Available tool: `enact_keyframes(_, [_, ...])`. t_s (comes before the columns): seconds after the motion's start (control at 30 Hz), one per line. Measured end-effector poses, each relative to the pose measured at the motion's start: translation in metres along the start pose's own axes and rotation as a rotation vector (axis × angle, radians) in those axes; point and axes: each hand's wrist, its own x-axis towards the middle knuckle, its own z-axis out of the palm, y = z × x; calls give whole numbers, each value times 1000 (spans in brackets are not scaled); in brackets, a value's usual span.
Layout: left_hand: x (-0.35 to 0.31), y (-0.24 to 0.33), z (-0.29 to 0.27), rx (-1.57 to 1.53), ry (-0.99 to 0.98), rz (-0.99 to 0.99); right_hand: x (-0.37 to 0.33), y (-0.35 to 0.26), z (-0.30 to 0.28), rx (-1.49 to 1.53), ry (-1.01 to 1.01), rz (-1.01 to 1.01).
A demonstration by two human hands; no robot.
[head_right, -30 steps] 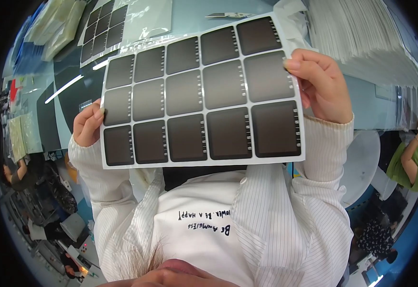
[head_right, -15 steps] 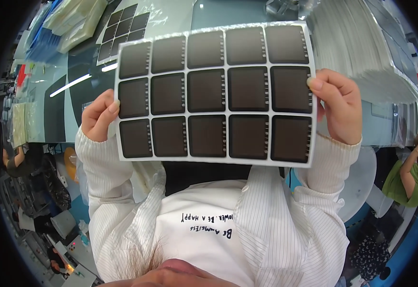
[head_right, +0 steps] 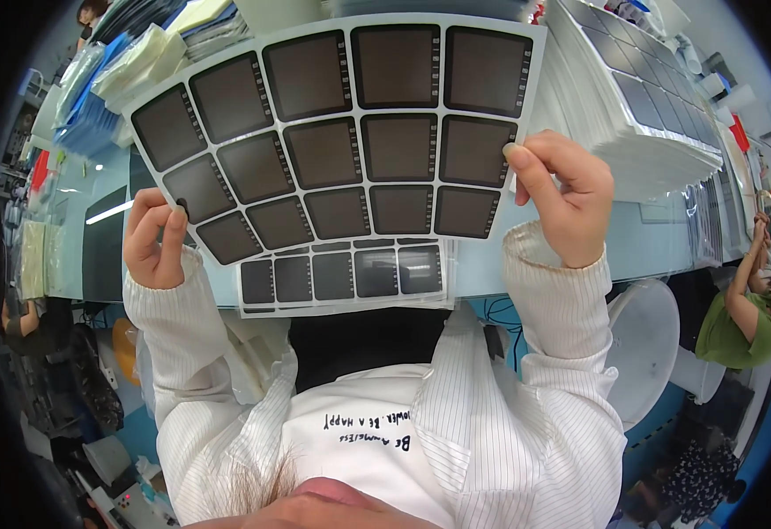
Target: Picking up individual solar cell sheets from a stack, inspecting them, cleaning them with a white cloth, and restacking them.
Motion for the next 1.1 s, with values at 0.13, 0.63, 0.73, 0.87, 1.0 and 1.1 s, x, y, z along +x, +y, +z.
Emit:
enact_keyframes(0.13, [14,5,-2,42,37,56,8,-14,-7,-30,38,-8])
enact_keyframes(0.63, [61,31,6,1,121,356,20,-47,-52,-108,287,-62])
enact_keyframes(0.73, [71,41,18,-44,95,343,21,-47,-65,-135,323,-57])
enact_keyframes(0.87, [98,60,49,-133,23,281,38,-48,-98,-260,374,-20])
enact_keyframes(1.0, [135,93,101,-350,-105,131,69,-44,-158,-338,418,67])
enact_keyframes(1.1, [161,107,155,-483,-206,0,97,-6,-223,-407,309,170])
